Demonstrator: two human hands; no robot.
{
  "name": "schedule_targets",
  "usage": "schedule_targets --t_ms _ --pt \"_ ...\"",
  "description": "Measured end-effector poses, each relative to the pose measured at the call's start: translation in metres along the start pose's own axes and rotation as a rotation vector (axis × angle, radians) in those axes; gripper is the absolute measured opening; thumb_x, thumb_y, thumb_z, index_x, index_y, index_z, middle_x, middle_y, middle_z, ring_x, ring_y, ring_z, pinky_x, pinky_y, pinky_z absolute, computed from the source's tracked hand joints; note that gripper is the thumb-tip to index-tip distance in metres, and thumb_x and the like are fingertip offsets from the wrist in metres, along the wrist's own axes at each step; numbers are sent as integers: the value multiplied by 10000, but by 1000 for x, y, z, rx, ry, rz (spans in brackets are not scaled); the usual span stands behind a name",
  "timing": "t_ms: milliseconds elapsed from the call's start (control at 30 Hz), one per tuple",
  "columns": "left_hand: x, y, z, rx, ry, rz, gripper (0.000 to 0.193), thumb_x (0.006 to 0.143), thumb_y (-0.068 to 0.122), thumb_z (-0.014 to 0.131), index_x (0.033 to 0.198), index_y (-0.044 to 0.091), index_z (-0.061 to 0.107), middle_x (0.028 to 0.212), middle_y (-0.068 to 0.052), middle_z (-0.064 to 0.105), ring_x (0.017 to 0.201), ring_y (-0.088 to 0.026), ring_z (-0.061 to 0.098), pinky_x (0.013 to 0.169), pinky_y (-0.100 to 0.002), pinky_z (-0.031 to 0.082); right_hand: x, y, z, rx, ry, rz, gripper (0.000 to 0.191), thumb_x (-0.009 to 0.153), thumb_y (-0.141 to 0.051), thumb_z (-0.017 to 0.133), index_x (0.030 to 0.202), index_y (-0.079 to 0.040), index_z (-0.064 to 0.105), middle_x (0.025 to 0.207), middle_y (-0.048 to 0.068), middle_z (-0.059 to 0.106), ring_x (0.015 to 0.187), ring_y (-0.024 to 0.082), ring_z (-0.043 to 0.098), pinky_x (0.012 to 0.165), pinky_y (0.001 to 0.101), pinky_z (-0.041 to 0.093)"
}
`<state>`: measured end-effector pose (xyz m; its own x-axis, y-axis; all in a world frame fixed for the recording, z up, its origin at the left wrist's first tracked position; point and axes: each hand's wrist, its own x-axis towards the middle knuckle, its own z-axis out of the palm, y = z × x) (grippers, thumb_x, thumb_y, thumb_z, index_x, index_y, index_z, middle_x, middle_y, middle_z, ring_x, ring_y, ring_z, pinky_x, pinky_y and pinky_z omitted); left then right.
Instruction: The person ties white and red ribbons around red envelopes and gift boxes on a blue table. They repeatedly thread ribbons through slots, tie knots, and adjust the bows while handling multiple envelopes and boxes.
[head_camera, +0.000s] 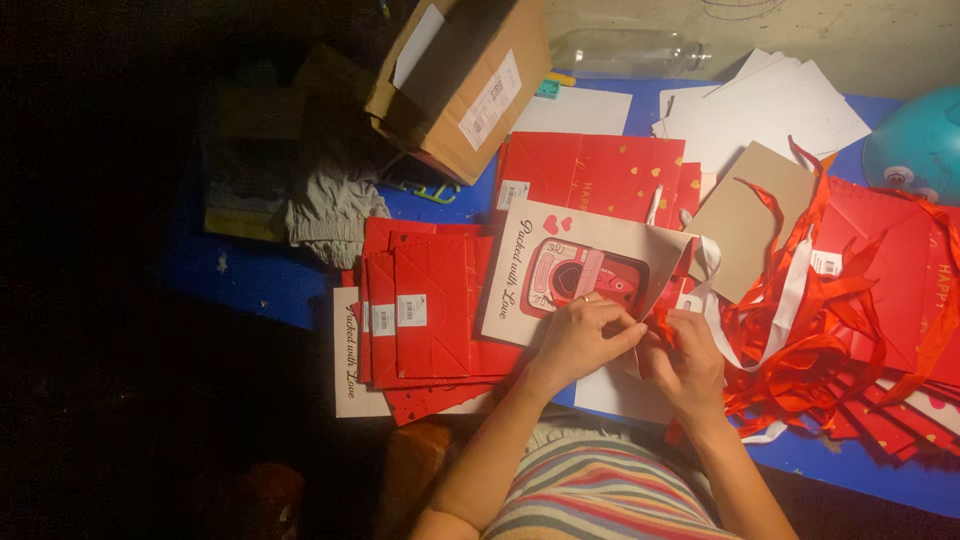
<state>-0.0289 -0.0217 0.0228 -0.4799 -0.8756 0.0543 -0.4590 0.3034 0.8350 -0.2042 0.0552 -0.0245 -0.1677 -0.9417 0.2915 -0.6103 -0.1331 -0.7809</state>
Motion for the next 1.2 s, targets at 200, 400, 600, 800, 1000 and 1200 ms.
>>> schedule_targets --t_ms 200,400,600,800,1000,1200 --pt "0 3 -1 -11 12 -4 237 899 354 735 812 134 754 794 -22 725 830 -210 688 725 -362 548 -8 13 4 3 -7 58 385 753 76 616 1130 22 563 1048 178 581 945 333 609 834 380 502" --pt "0 1 1 -18 17 3 243 894 356 740 803 131 742 796 -23 726 823 -214 687 725 -369 549 -10 8 10 130 147 153 230 919 71 579 1129 -21 556 1062 132 558 910 308 578 888 353 478" --pt "-1 -2 5 14 32 32 230 922 308 715 806 110 729 798 -39 725 804 -239 672 724 -383 547 0 -8 0 17 3 -23 358 735 39 662 1080 14 568 1143 199 564 978 356 603 815 398 495" --pt "-4 3 7 116 57 98 204 960 252 680 851 84 720 827 -66 705 840 -270 670 748 -410 541 -7 6 4 -40 -64 69 405 682 78 633 1076 4 576 1083 170 573 972 353 606 814 405 502" --pt "-2 4 0 64 -12 23 255 955 312 681 801 112 714 808 -49 716 835 -252 684 718 -401 540 -14 12 10 53 138 137 267 906 85 618 1138 -6 522 1068 146 532 968 337 572 889 408 485" --pt "2 -3 -3 9 -40 -7 264 934 371 697 839 130 750 816 -48 719 830 -248 703 723 -387 540 -2 1 3 -20 -10 -24 520 637 61 640 1147 11 551 1137 211 555 1024 401 584 875 435 491"
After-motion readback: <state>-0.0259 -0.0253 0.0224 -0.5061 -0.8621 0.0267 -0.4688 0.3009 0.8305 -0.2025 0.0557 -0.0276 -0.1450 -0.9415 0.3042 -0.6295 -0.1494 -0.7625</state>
